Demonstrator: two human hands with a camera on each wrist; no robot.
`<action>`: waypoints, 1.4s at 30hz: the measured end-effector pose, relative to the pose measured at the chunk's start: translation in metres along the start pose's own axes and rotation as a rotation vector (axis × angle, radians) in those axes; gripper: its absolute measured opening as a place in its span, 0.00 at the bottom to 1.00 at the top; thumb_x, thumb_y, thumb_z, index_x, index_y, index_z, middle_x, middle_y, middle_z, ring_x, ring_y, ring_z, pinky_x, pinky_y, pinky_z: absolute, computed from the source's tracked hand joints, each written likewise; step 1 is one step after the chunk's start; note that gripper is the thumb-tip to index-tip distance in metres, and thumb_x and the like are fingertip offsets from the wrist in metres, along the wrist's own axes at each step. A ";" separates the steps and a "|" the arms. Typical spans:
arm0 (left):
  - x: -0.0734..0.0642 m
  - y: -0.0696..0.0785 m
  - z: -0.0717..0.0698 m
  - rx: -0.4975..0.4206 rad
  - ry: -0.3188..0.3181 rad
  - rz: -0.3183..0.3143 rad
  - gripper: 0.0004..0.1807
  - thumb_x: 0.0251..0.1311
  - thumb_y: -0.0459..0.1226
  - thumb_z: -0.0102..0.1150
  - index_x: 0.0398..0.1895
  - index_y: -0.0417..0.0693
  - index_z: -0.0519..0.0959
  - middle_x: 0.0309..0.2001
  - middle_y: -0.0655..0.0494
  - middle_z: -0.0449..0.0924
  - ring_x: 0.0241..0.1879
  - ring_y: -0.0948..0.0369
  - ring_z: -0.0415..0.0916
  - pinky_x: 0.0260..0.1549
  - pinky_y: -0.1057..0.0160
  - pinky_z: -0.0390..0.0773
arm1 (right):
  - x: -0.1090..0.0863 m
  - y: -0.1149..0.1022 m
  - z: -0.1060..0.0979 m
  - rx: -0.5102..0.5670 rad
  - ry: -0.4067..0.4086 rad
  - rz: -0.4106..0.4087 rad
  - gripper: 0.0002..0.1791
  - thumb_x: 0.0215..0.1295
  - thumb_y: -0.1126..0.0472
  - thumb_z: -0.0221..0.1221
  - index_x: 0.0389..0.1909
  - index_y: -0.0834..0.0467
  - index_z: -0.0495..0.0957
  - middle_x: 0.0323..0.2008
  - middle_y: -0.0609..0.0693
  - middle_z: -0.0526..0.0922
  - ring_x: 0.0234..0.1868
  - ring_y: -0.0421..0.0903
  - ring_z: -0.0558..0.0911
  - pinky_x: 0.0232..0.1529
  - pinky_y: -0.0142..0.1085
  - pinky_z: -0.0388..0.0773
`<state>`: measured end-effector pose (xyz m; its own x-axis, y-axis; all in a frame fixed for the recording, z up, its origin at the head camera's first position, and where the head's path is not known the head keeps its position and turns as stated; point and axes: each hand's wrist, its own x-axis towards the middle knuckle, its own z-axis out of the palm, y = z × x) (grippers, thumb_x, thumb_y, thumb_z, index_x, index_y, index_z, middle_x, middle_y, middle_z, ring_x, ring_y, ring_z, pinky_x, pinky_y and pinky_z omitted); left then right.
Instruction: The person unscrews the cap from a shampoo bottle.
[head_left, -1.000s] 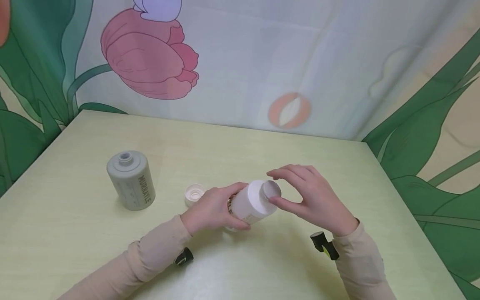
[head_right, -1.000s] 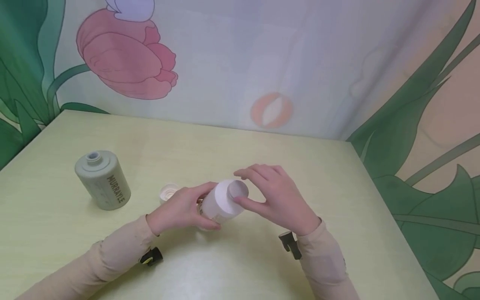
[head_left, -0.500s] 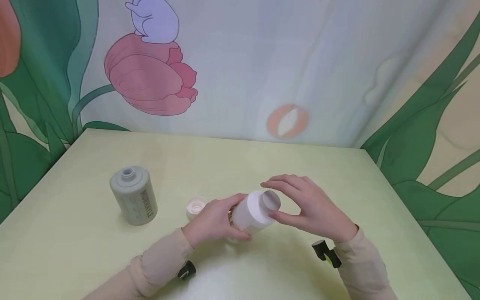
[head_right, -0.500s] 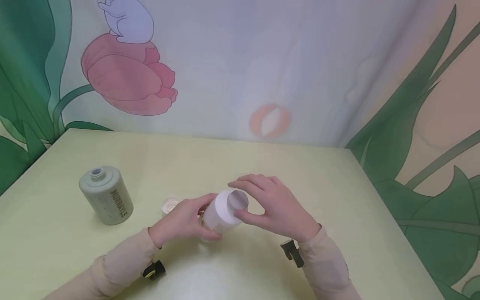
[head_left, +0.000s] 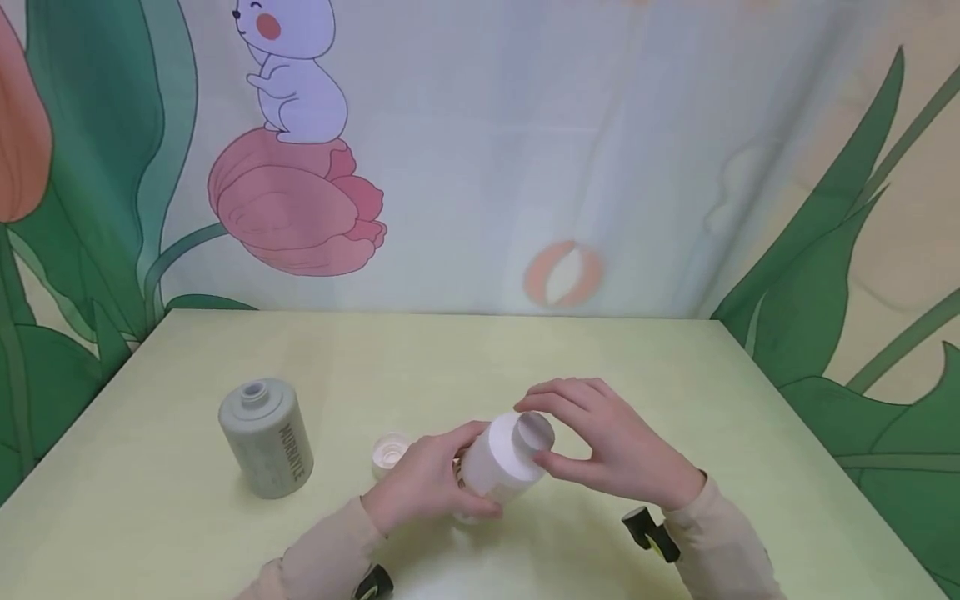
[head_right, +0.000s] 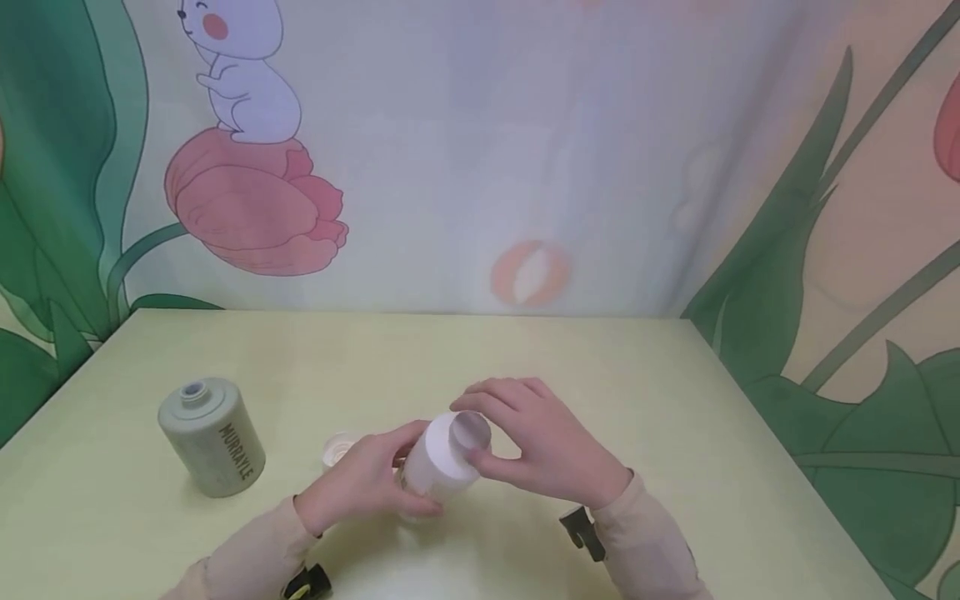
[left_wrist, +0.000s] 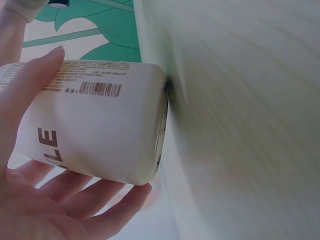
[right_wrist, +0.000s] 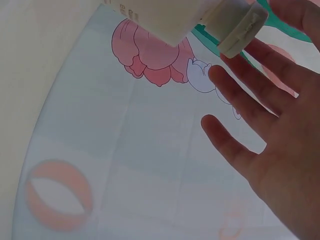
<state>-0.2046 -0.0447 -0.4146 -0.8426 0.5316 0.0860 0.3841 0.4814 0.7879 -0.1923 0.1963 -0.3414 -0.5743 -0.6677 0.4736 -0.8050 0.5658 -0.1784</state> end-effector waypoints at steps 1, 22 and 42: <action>0.000 -0.001 -0.001 0.005 0.004 0.006 0.42 0.35 0.43 0.80 0.60 0.59 0.72 0.48 0.58 0.83 0.46 0.60 0.80 0.44 0.59 0.76 | 0.001 0.001 0.001 -0.005 -0.001 0.002 0.19 0.59 0.55 0.65 0.52 0.49 0.76 0.49 0.39 0.79 0.53 0.40 0.76 0.56 0.43 0.70; -0.001 -0.008 -0.004 0.022 0.001 0.049 0.41 0.36 0.43 0.80 0.60 0.59 0.72 0.51 0.60 0.82 0.51 0.57 0.81 0.48 0.59 0.77 | 0.001 0.012 0.006 0.021 -0.040 -0.003 0.26 0.61 0.47 0.64 0.59 0.46 0.72 0.54 0.36 0.78 0.55 0.37 0.75 0.58 0.38 0.68; -0.001 -0.005 -0.004 0.029 0.007 0.060 0.42 0.35 0.43 0.80 0.60 0.60 0.72 0.49 0.60 0.83 0.46 0.62 0.80 0.43 0.65 0.76 | 0.003 0.005 0.008 0.041 -0.012 0.045 0.28 0.61 0.46 0.64 0.61 0.47 0.71 0.48 0.34 0.78 0.51 0.35 0.76 0.56 0.39 0.69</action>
<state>-0.2073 -0.0506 -0.4165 -0.8205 0.5550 0.1367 0.4442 0.4687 0.7635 -0.1993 0.1931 -0.3478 -0.6120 -0.6476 0.4540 -0.7834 0.5753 -0.2352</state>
